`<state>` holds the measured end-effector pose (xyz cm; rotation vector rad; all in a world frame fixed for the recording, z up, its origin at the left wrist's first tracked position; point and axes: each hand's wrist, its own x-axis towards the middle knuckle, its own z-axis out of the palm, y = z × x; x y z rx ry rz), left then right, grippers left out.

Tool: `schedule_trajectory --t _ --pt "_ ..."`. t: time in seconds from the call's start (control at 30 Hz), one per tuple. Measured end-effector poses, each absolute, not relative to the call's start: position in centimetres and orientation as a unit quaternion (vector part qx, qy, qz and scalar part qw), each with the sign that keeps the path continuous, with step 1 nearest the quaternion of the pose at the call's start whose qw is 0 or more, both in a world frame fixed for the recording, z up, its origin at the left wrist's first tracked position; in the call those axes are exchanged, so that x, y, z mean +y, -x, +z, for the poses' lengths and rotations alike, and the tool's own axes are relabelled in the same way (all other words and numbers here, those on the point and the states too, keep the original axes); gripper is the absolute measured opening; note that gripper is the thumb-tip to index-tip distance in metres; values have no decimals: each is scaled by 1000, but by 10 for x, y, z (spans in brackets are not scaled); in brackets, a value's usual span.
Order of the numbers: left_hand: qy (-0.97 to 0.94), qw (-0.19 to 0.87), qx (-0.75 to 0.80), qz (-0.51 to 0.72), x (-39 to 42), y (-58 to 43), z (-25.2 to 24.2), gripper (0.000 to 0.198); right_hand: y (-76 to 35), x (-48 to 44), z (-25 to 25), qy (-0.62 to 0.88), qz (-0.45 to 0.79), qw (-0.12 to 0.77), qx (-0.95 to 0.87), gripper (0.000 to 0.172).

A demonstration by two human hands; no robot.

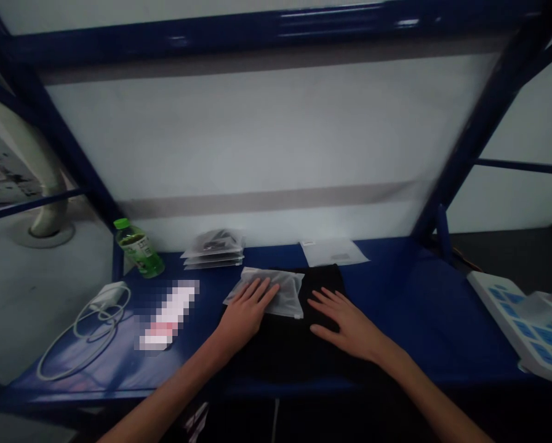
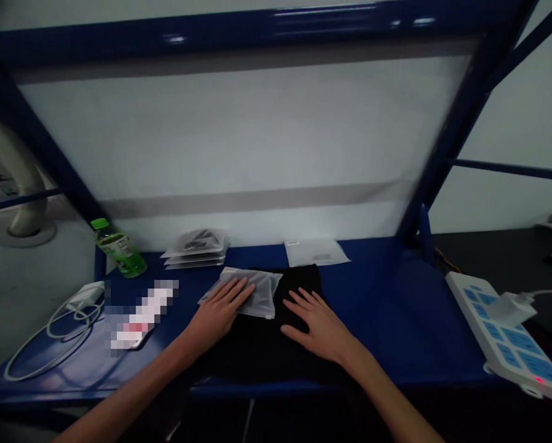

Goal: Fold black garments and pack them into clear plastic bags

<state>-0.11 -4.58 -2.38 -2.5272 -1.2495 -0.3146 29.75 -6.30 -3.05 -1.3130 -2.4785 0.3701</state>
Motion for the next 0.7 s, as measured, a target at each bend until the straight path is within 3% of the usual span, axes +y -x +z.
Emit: schedule_trajectory --t 0.23,0.47,0.7 --pt "884 130 -435 -113 -49 -6 -13 69 -287 -63 -16 384 71 283 -876 40" --pt "889 97 -420 -156 -53 -9 -8 65 -278 -47 -16 298 66 349 -886 21" --pt "911 77 -306 -266 -66 -35 2 22 -280 -45 -19 304 71 373 -873 16"
